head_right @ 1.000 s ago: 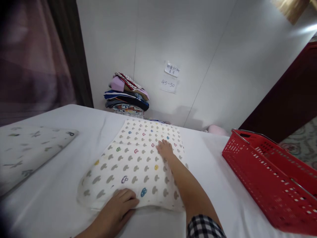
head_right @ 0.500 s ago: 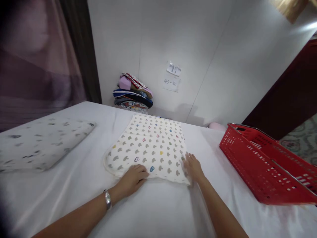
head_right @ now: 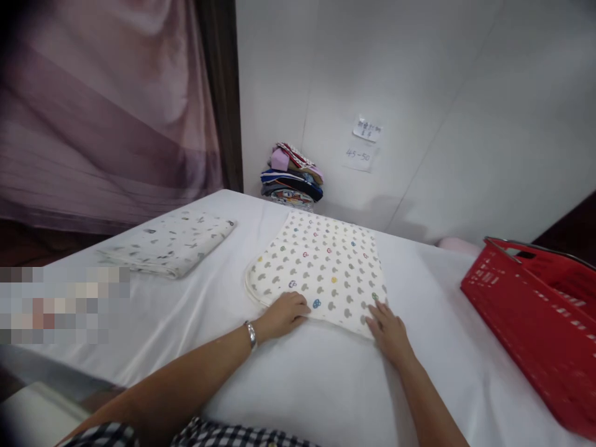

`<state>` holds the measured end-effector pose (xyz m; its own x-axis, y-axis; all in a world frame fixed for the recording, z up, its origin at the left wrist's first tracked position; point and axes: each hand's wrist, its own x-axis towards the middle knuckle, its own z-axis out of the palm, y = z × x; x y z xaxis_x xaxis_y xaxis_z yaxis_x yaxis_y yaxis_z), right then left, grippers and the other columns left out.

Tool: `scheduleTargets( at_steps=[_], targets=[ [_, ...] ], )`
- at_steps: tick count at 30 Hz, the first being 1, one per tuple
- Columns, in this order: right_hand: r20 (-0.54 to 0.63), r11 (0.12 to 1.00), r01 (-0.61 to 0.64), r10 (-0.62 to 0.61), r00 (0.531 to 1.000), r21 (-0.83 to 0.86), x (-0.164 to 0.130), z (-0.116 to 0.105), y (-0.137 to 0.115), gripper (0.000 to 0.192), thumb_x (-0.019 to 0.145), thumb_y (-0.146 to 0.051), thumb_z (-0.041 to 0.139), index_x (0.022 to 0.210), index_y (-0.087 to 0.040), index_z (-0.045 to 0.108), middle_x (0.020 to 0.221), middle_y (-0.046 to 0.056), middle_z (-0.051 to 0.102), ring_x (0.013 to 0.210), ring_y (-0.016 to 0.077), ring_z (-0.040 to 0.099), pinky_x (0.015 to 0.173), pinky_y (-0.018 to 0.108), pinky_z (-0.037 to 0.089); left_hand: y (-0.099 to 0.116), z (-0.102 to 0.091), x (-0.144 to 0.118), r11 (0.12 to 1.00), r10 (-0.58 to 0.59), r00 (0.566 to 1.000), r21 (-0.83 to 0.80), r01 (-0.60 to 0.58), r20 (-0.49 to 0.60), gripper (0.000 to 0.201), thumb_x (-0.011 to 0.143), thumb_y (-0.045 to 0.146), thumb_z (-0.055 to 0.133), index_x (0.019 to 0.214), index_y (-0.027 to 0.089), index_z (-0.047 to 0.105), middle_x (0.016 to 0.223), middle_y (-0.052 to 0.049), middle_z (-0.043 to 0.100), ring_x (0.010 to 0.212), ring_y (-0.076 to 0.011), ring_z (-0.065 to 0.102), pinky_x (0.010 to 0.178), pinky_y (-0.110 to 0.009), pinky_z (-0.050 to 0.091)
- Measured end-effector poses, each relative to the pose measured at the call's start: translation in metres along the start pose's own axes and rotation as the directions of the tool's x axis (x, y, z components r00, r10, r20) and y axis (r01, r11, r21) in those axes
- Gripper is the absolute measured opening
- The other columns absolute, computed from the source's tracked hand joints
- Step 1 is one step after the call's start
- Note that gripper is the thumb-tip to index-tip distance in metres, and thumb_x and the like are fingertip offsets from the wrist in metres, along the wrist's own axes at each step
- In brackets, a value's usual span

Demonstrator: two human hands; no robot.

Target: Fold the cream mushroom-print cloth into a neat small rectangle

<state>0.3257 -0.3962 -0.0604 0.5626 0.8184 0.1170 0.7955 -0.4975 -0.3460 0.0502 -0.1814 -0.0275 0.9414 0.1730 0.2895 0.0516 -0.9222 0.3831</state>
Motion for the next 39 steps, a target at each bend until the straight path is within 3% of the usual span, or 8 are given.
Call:
scheduleTargets(
  at_steps=[3,7,10,15,20,26,32,39],
  targets=[
    [-0.145,0.995,-0.072,0.082,0.986,0.074,-0.007,-0.005,-0.001,0.047,0.087,-0.046,0.038,0.117,-0.021,0.063,0.133,0.009,0.052,0.129,0.0246,0.041,0.109,0.045,0.031,0.001,-0.003,0.001,1.0,0.008,1.0,0.005,-0.008,-0.002,0.016,0.087,0.023,0.049,0.096,0.022,0.062,0.099,-0.005,0.061,0.094,-0.0188,0.053,0.081,-0.034,0.038],
    [-0.319,0.955,0.088,0.008,0.948,0.284,-0.027,-0.008,-0.014,0.042,0.088,-0.046,0.042,0.11,-0.019,0.066,0.122,0.01,0.06,0.122,0.0225,0.048,0.105,0.041,0.037,-0.001,-0.006,0.005,0.999,0.038,0.999,0.013,-0.038,0.009,0.019,0.09,0.025,0.045,0.095,0.022,0.063,0.098,-0.005,0.061,0.092,-0.0187,0.053,0.081,-0.034,0.038],
    [-0.376,0.929,0.163,-0.029,0.926,0.332,-0.042,-0.011,-0.027,0.033,0.087,-0.043,0.048,0.103,-0.022,0.069,0.112,0.009,0.066,0.116,0.0223,0.053,0.101,0.042,0.041,-0.003,-0.005,0.007,0.998,0.056,0.998,0.014,-0.056,0.008,0.021,0.09,0.029,0.045,0.095,0.021,0.064,0.097,-0.005,0.061,0.091,-0.019,0.052,0.08,-0.034,0.039],
    [-0.321,0.931,0.26,-0.172,0.931,0.255,-0.046,-0.018,-0.04,0.026,0.083,-0.038,0.057,0.102,-0.025,0.069,0.108,0.007,0.067,0.11,0.0226,0.055,0.098,0.042,0.043,-0.002,-0.006,0.008,0.999,0.053,0.999,-0.001,-0.053,-0.005,0.028,0.093,0.034,0.04,0.097,0.021,0.065,0.096,-0.005,0.062,0.09,-0.0192,0.052,0.08,-0.035,0.039],
    [-0.248,0.911,0.391,-0.352,0.902,0.131,-0.04,-0.018,-0.045,0.023,0.087,-0.032,0.054,0.102,-0.025,0.069,0.108,0.007,0.066,0.107,0.0214,0.055,0.096,0.041,0.041,0.0,-0.005,0.009,0.999,0.034,0.999,-0.003,-0.034,-0.018,0.033,0.094,0.035,0.036,0.097,0.02,0.066,0.096,-0.005,0.063,0.091,-0.0193,0.052,0.081,-0.035,0.04],
    [-0.288,0.903,0.425,-0.393,0.873,0.055,-0.035,-0.012,-0.048,0.021,0.091,-0.025,0.049,0.097,-0.024,0.07,0.099,0.007,0.068,0.094,0.0204,0.057,0.083,0.038,0.046,0.001,-0.004,0.01,1.0,0.019,0.999,0.024,-0.018,-0.035,0.035,0.094,0.034,0.034,0.095,0.021,0.067,0.096,-0.005,0.064,0.089,-0.0193,0.054,0.079,-0.035,0.042],
    [-0.434,0.933,0.357,-0.335,0.837,-0.031,-0.029,-0.01,-0.051,0.021,0.091,-0.019,0.048,0.096,-0.023,0.069,0.093,0.005,0.067,0.089,0.02,0.054,0.077,0.036,0.043,0.001,-0.001,0.011,0.984,0.074,0.983,0.174,-0.044,-0.17,0.033,0.094,0.031,0.037,0.095,0.02,0.068,0.091,-0.006,0.066,0.088,-0.0208,0.056,0.076,-0.036,0.043],
    [-0.352,0.912,0.407,-0.399,0.847,-0.053,-0.029,-0.006,-0.05,0.02,0.089,-0.019,0.05,0.091,-0.022,0.07,0.087,0.006,0.066,0.084,0.0196,0.053,0.074,0.034,0.045,-0.002,0.003,0.009,0.957,0.137,0.981,0.275,-0.095,-0.137,0.027,0.091,0.023,0.042,0.089,0.021,0.069,0.088,-0.005,0.066,0.084,-0.0206,0.056,0.071,-0.034,0.043]
  ],
)
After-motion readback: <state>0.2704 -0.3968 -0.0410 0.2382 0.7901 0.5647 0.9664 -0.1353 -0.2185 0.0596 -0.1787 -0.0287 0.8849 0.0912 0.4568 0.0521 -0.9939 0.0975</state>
